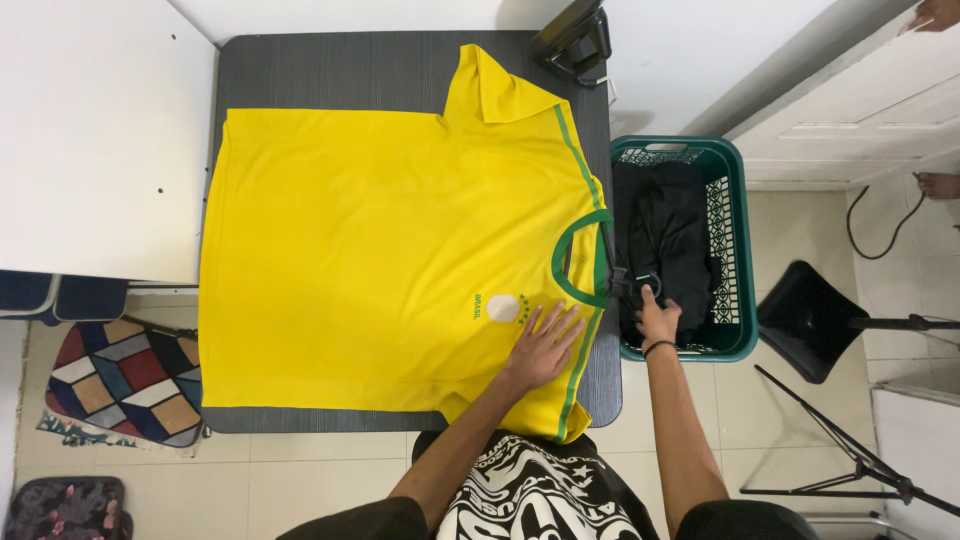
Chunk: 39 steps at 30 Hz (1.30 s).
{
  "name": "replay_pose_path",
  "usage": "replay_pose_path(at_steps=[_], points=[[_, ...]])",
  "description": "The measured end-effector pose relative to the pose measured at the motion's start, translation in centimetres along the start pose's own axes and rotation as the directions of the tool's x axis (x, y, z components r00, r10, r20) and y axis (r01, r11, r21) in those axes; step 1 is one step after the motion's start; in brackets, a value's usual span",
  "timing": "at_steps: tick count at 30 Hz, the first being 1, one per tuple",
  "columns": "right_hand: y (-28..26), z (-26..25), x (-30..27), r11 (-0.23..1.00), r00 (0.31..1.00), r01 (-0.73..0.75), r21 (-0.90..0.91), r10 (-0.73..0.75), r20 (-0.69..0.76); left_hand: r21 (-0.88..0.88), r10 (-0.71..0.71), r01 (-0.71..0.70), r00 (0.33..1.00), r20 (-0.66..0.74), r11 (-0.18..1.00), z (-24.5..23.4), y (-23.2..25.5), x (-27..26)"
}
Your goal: The person irons a yellow polo shirt on an ironing board, smoothing the body and sleeves with an electric iron. After ironing, they place the shirt on a hanger and hang it in a closet.
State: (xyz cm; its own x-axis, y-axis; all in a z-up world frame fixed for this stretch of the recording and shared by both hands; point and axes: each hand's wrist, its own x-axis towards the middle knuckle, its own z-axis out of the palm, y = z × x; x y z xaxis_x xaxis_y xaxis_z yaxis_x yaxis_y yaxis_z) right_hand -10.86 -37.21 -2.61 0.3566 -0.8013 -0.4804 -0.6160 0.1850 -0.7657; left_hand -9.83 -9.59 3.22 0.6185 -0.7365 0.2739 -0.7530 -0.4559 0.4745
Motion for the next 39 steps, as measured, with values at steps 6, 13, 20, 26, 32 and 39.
replay_pose_path(at_steps=[6,13,20,26,32,39], points=[[0.8,-0.9,0.9,0.860,0.942,-0.199,0.470,0.035,0.335,0.170,-0.069,0.035,0.978,0.195,0.985,3.1,-4.1,4.9],[-0.4,-0.2,1.4,0.776,0.979,-0.063,0.628,-0.074,0.189,0.207,-0.073,0.025,0.972,0.225,0.978,4.4,-5.6,4.0],[1.0,2.6,-1.4,0.989,0.982,-0.098,0.111,0.078,0.172,0.140,-0.059,0.032,0.980,0.188,0.990,2.8,-5.8,1.2],[1.6,4.6,-2.6,0.947,0.941,0.318,-0.052,-0.309,0.138,0.148,-0.104,0.100,0.995,0.014,0.984,-0.8,-6.7,-3.9],[1.6,4.8,-2.6,0.865,0.883,0.462,-0.196,-0.469,0.010,0.214,-0.257,0.249,0.966,0.011,0.945,-5.2,-8.4,-9.1],[1.3,5.7,-3.2,0.903,0.901,0.413,-0.120,-0.425,-0.093,0.276,-0.351,0.355,0.934,-0.064,0.893,-8.4,-10.2,-13.7]])
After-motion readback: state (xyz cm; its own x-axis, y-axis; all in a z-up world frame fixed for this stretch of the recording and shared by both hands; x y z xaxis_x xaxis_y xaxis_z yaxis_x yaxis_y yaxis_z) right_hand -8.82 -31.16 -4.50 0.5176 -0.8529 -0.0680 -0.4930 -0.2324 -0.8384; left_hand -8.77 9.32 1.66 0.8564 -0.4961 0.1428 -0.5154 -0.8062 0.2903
